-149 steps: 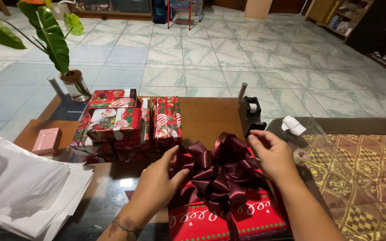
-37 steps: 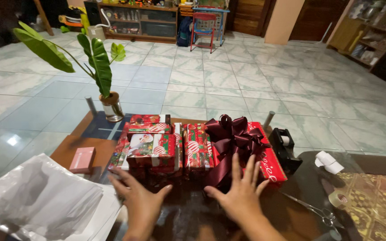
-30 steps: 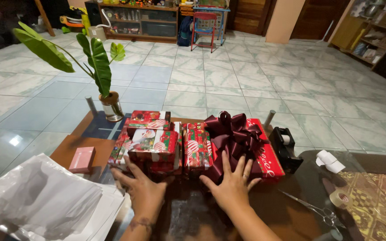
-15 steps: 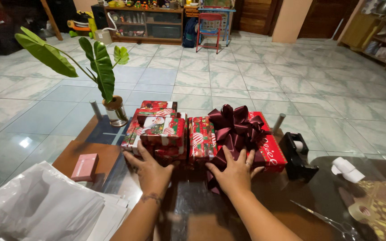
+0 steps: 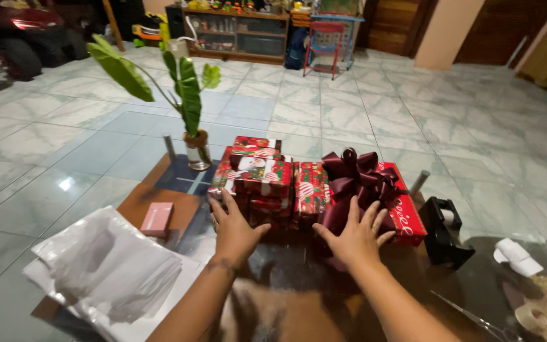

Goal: The person ties and shapes a large burgundy ribbon bow on a red Christmas-wrapped gift box on a glass table, adjusting the ribbon loops and tails. They then place a small pink box on a sheet of white tissue paper and fold the tissue around it.

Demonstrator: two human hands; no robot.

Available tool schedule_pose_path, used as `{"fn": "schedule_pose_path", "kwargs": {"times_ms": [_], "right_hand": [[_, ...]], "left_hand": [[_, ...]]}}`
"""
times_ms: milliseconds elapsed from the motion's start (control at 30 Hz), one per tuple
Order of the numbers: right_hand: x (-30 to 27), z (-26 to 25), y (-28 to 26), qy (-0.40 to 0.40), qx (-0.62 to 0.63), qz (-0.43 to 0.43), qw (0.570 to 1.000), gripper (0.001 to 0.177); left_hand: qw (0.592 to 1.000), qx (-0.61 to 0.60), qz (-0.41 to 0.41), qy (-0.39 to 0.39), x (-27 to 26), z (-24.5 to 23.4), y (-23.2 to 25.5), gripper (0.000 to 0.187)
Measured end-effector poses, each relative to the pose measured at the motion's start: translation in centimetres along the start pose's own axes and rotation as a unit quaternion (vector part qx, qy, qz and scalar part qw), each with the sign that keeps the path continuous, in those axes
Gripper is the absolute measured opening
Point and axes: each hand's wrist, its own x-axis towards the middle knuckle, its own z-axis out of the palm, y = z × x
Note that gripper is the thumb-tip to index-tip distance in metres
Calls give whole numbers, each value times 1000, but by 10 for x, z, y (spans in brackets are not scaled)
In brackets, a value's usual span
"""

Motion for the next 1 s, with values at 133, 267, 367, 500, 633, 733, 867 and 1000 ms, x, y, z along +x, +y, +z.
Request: {"fn": "schedule_pose_path", "kwargs": {"times_ms": [133,267,367,500,633,733,867,1000], "right_hand": [[-41,-5,-36,157,92,-178,967,89],[-87,1,-102,58,220,-263,938,30],[-120,13,-161,-116,247,-254,928,26],[-153,35,-224,-167,294,-316,887,36],[-164,62,-265,-106,264,-440,852,58],[-162,86,-284,-128,191,-430,873,46],[-149,108,-292,-225,238,-254,910,17],[-127,110,-294,-236,358,-177,886,16]], "left_hand": [[993,31,31,-107,-30,-49,-32,103],[996,55,72,13,-65,-112,-97,42],[990,79,-9,120,-83,-154,-154,31],[983,69,-145,94,-86,-182,-208,36],[978,38,-200,52,-75,-190,-226,38],[977,-7,-214,27,-73,-199,-227,40],[970,-1,-243,16,-73,-214,-221,37],[966,-19,-256,22,-70,-223,-205,42]]}}
